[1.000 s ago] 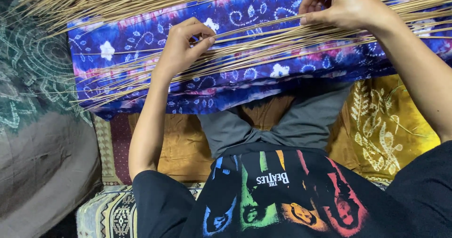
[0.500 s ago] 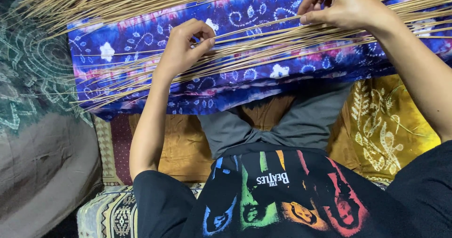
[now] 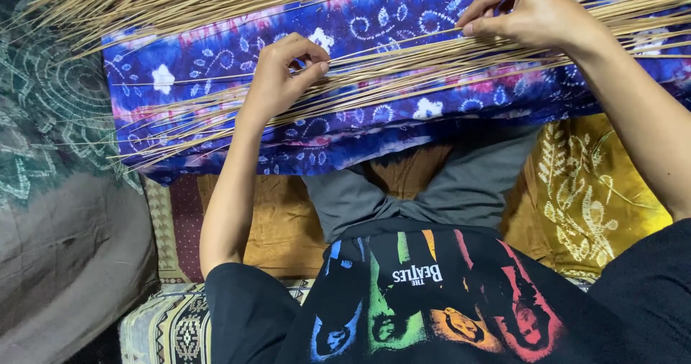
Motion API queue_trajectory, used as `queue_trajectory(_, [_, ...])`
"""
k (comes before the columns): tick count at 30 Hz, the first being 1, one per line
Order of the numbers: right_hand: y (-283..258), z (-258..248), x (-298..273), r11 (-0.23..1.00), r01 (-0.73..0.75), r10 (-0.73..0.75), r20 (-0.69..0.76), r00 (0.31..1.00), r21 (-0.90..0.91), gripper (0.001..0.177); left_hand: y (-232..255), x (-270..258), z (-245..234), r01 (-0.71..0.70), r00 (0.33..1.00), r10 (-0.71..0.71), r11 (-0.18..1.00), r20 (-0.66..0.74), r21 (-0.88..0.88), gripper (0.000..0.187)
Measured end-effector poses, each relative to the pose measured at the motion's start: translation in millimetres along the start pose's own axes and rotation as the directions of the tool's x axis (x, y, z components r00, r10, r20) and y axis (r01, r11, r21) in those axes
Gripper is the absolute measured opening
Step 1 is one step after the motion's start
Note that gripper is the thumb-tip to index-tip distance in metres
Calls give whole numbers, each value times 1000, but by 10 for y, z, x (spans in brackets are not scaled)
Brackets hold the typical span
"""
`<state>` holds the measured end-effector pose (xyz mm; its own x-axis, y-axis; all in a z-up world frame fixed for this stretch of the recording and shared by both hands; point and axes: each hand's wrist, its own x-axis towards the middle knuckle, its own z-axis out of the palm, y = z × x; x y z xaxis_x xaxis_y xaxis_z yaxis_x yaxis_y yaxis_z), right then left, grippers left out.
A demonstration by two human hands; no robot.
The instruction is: Weaving thin wooden sticks through a base to create furniture components
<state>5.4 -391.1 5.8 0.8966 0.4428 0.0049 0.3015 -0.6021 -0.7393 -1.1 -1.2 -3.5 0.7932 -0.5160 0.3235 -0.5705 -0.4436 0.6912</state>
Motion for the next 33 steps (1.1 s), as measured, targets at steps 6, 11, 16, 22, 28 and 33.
queue_trajectory(6, [394,147,64,889,315,-316,53,947,-332,44,35,-13,82,-9,995,-6,989,99,145,50])
queue_trajectory(11, [494,534,-92,761,219,-205,93,974,-611,85,-241,-195,446,-69,980,-23,892,199,446,99])
queue_trajectory(16, [348,690,-406,643,295,-399,19,917,-707,102,-95,-384,571,-97,979,-22,823,202,559,111])
queue_trajectory(22, [654,956,-663,532,269,-409,35,912,-803,56,92,-638,682,-206,979,174,834,109,513,44])
queue_trajectory(28, [932,1051,-801,503,327,-484,53,874,-800,40,32,-774,731,-344,929,345,660,137,668,23])
queue_trajectory(33, [591,749,-943,526,331,-379,132,916,-783,37,321,-794,549,-304,950,271,681,156,667,8])
